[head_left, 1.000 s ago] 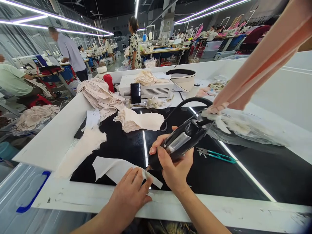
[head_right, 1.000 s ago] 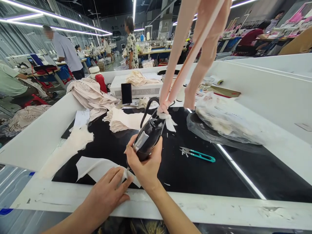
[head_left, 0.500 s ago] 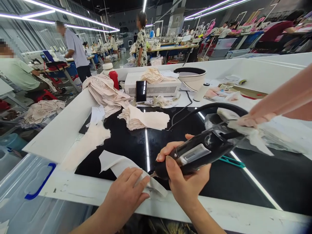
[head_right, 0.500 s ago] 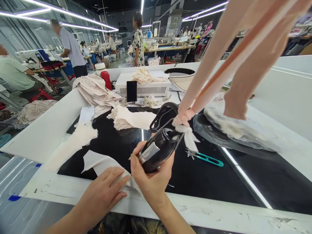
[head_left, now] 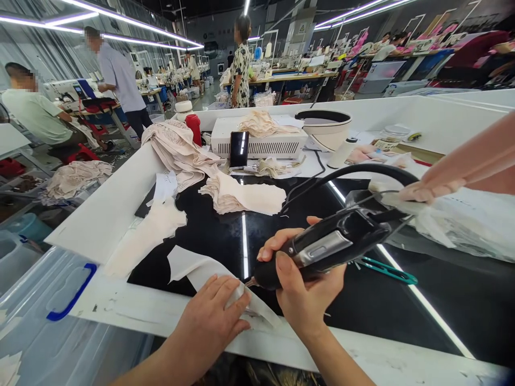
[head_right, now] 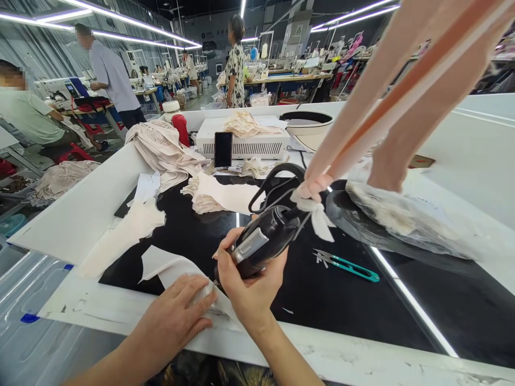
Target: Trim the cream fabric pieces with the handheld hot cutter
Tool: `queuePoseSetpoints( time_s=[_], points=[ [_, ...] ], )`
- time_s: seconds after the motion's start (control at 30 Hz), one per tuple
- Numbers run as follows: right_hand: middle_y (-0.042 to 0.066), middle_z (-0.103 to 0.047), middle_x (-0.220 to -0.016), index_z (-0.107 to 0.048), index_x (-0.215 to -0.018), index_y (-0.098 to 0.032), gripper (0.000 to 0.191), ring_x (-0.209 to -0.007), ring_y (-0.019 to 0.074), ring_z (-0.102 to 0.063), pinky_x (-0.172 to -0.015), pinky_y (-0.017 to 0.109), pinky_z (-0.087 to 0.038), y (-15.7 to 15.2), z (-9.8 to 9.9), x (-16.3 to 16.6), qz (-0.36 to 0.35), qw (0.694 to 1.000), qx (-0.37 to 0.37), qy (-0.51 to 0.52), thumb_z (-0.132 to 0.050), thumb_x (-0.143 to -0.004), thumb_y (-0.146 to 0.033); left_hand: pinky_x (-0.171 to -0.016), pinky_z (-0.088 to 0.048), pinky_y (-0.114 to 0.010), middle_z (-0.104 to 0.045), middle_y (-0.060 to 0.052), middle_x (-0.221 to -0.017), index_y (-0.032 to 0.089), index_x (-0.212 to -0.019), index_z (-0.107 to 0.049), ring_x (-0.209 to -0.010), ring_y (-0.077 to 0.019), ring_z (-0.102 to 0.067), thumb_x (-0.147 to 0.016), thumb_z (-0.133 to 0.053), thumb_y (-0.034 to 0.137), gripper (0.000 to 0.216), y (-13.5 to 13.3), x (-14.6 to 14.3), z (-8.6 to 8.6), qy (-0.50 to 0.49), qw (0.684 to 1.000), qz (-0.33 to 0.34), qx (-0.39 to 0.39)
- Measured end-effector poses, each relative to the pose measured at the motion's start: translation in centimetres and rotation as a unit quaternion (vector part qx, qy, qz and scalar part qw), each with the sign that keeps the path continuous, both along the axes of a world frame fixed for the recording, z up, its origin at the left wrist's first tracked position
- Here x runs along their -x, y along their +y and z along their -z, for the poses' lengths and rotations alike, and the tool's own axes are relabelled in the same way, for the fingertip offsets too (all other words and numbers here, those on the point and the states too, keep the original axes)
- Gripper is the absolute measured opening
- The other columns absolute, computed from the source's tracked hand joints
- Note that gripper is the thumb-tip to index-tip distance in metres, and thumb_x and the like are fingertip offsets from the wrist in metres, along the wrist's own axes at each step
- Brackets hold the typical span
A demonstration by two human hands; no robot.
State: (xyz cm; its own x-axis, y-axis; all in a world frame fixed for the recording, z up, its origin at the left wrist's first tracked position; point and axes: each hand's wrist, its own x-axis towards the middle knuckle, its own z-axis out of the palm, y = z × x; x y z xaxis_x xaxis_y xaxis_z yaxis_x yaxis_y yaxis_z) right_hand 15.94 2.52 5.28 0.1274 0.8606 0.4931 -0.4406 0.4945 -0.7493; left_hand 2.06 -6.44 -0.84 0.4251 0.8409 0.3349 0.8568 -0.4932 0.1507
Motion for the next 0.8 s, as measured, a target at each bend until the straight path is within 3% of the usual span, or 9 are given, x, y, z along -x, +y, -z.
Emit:
queuePoseSetpoints(
  time_s=[0.4,0.6,0.8],
  points=[
    [-0.005,-0.066,-0.083,-0.05,-0.123,-0.031,0.046,-0.059,0.013,-0.065,-0.056,0.029,-0.057,0.5,0.1,0.6,0.002,1.0,-0.005,-0.018,-0.07,-0.085,-0.013,-0.097,-0.06,-0.049,-0.063,-0.014,-0.122,0.018,-0.127,-0.059,-0.112,-0.0306,-0.066,-0.089,-0.081,0.031,0.046,0.0,0.0,0.3,-0.002,1.0,-0.011,0.012],
    [-0.005,-0.066,-0.083,-0.05,-0.123,-0.03,0.046,-0.058,0.0126,-0.064,-0.054,0.028,-0.057,0.7,0.3,0.9,-0.001,1.0,-0.011,-0.027,-0.069,-0.087,-0.011,-0.102,-0.057,-0.053,-0.064,-0.014,-0.122,0.017,-0.127,-0.059,-0.112,-0.0311,-0.066,-0.088,-0.082,0.029,0.046,0.1,-0.1,0.2,-0.016,1.0,-0.01,0.012],
    [-0.004,-0.067,-0.083,-0.051,-0.122,-0.03,0.042,-0.058,0.0134,-0.065,-0.054,0.028,-0.057,1.4,0.6,0.4,-0.006,0.999,-0.012,-0.047,-0.073,-0.088,-0.018,-0.103,-0.056,-0.038,-0.068,-0.01,-0.124,0.017,-0.128,-0.057,-0.113,-0.0225,-0.067,-0.102,-0.058,0.016,0.026,0.7,0.8,0.1,-0.068,0.997,0.017,0.041]
  ],
)
